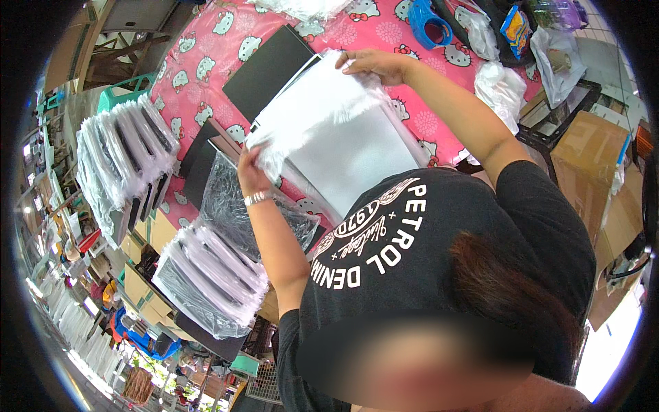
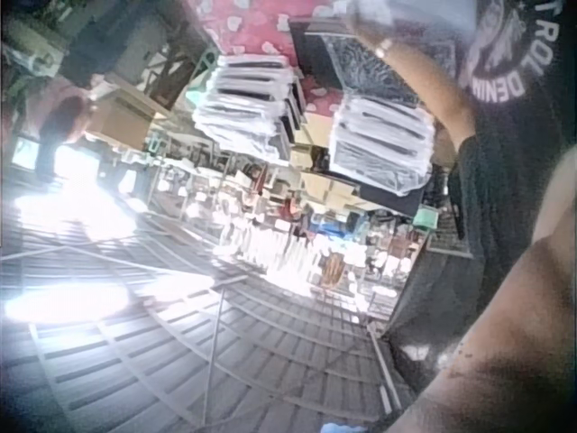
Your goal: The person inserts black folders into individual plastic bags and then stacks the packaged folders on a table.
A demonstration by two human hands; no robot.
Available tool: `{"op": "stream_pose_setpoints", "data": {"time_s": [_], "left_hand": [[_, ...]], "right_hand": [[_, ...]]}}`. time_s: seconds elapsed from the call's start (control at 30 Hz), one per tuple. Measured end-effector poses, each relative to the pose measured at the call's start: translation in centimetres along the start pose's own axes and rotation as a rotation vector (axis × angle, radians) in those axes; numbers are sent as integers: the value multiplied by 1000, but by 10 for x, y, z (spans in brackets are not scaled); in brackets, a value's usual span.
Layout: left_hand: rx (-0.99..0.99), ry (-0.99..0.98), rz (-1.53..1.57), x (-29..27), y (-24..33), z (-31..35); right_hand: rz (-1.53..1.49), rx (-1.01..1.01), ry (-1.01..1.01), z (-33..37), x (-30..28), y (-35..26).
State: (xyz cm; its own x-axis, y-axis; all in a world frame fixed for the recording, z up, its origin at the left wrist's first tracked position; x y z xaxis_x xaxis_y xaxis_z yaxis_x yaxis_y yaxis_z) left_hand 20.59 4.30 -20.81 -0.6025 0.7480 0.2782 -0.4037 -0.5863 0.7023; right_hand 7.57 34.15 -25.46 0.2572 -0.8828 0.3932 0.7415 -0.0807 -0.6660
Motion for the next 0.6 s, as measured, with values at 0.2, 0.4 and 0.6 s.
{"op": "stream_pose_setpoints", "data": {"time_s": [0.2, 0.4, 0.6], "left_hand": [[657, 568, -1043, -17, 8, -87], [631, 562, -1244, -7, 3, -51], [760, 604, -1254, 11, 48, 30]], "right_hand": [[1188, -834, 700, -23, 19, -40], [1202, -839, 631, 23, 49, -33], [815, -543, 393, 52, 41, -62]]}}
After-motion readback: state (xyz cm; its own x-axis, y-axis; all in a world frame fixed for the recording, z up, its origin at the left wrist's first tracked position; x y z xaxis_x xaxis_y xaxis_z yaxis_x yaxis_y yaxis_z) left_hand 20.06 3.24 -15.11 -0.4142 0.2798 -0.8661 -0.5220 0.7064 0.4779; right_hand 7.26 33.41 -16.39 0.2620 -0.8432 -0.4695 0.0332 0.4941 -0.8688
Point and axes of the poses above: each hand's wrist, its own z-axis away from the middle knuckle, its own x-axis out of the palm, y = z × x, the point moved 7 cm from there along -z, towards the middle knuckle, and after that the axes turned 15 degrees about y, right-handed, at the moved point
